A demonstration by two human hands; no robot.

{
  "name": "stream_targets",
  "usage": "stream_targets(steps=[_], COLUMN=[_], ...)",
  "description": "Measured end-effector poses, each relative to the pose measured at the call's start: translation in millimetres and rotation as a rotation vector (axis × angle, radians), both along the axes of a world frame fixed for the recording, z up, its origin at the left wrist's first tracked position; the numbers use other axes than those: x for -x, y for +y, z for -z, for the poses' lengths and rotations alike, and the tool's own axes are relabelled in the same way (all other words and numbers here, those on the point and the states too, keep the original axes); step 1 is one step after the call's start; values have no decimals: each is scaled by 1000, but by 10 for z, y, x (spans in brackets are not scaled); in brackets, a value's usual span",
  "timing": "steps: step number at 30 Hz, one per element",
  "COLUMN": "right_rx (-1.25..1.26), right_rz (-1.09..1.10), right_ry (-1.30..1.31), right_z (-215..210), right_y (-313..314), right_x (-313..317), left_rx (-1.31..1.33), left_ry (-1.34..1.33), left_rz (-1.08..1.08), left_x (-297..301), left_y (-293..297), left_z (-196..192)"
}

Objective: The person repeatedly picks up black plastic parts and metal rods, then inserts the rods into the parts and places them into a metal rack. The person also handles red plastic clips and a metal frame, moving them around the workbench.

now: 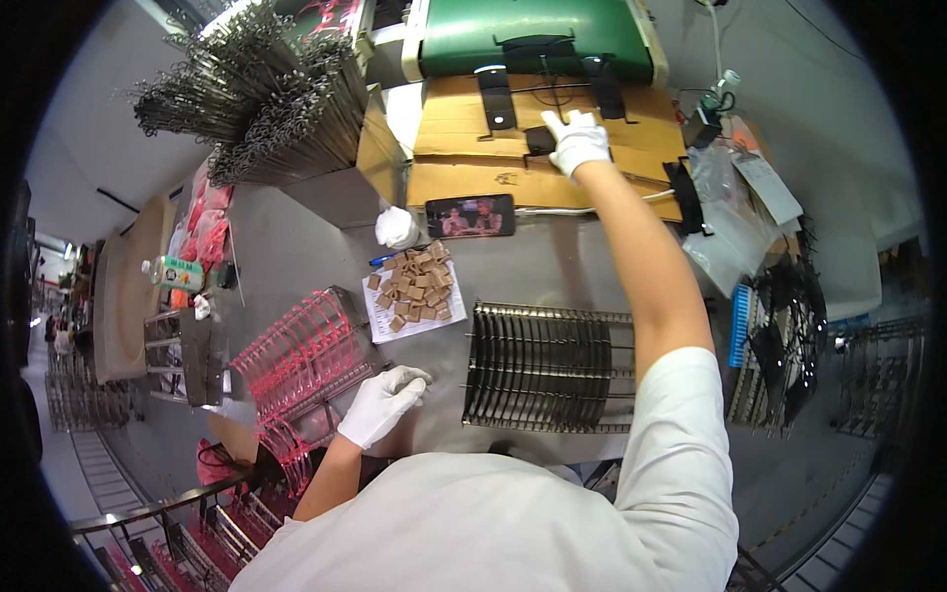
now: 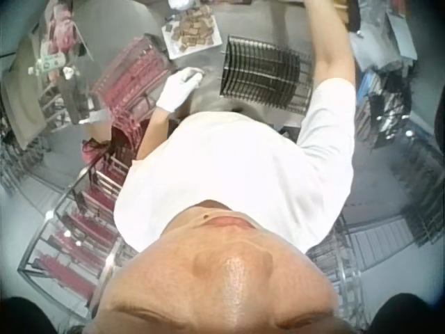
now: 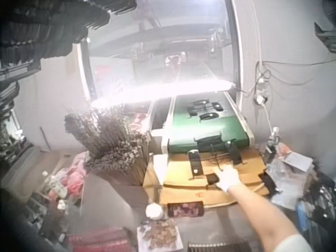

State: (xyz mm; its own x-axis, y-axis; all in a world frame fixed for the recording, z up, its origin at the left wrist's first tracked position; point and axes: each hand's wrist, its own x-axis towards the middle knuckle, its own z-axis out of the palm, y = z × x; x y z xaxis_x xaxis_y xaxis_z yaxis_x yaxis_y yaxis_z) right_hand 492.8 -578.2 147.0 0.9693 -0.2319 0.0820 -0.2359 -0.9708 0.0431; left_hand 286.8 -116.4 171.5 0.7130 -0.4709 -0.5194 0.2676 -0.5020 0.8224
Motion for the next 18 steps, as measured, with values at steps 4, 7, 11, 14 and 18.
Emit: stream_targets(steps=[4, 7, 11, 14, 18], right_rx=[48, 2, -280, -470, -614], right_rz=[13, -87, -153, -378, -516], right_ry=[220, 161, -74, -222, -83], right_z=[49, -115, -745, -1249, -1930], right_y=[-100, -142, -142, 49, 742], right_x=[-295, -248, 315, 1127, 2355], left_rx=[57, 77, 104, 292, 515], left_ry=[28, 48, -85, -131, -364], left_rz=[-55, -62, 1, -28, 75], left_x=[28, 52, -124, -245, -318], left_y=[169, 162, -67, -332, -951], left_z=[24, 16, -193, -259, -511])
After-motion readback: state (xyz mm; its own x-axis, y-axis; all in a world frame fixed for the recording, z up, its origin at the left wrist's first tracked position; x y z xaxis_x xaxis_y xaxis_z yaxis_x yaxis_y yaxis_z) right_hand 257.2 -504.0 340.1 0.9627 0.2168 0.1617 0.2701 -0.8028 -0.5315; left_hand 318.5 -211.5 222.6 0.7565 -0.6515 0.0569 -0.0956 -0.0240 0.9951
